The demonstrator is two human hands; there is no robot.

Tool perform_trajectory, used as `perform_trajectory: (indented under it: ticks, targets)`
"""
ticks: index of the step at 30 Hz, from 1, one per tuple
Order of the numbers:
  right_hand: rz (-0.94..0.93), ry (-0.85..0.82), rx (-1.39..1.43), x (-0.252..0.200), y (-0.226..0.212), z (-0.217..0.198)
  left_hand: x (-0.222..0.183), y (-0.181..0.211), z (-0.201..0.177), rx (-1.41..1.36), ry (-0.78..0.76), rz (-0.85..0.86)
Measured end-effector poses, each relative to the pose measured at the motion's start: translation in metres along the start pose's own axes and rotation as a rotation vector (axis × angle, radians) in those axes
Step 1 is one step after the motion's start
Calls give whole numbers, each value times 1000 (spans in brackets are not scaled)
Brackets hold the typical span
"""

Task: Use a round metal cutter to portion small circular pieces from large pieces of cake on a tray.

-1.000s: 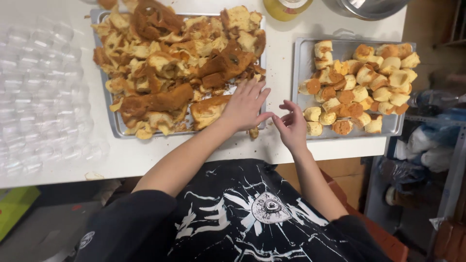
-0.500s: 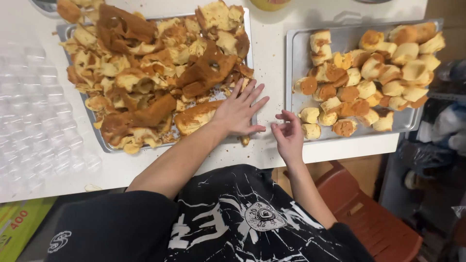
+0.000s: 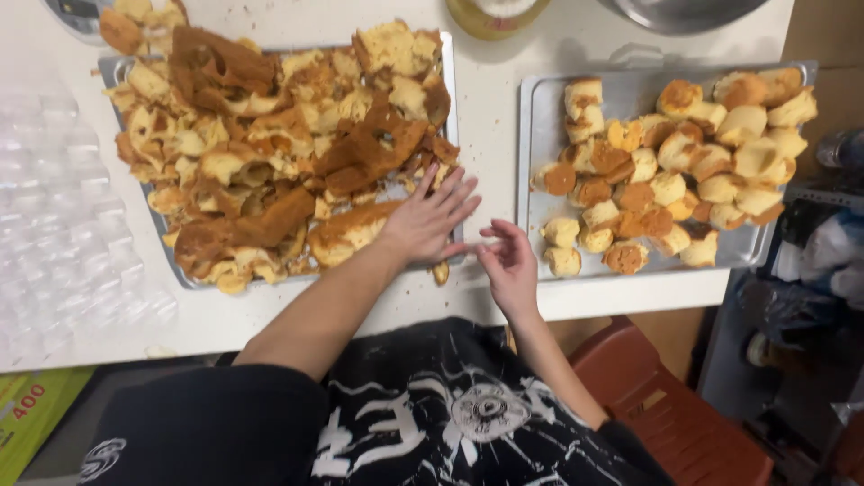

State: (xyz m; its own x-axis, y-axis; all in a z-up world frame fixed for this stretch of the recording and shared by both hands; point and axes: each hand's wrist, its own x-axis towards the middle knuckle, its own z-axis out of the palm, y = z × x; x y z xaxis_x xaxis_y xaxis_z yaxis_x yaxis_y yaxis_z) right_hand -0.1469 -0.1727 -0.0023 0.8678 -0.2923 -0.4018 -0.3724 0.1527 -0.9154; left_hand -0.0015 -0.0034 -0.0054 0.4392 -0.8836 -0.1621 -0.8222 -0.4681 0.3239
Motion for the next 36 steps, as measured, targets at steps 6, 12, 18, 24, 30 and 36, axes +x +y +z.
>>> perform_trajectory:
  ticks: [6,12,18,24,30,36]
  targets:
    - [-99,-174,-169,-4,-9,19,-23,-1,1,-164,262,-42]
    - [-265,-237,-602,7,-23,45,-92,-14,-26,-321,37,-507]
    - [-491,-291,-1004,18,-66,109,-90,-10,-17,-41,-47,-530]
    - [-507,-409,-1419,39,-72,127,-93,-15,-25,-24,5,-497]
    - [-498,-771,-1680,69,-81,126,-92,-19,-7,-8,44,-481]
    - [-697,-1032,-1758,74,-83,114,-99,-25,-28,-15,-33,-436]
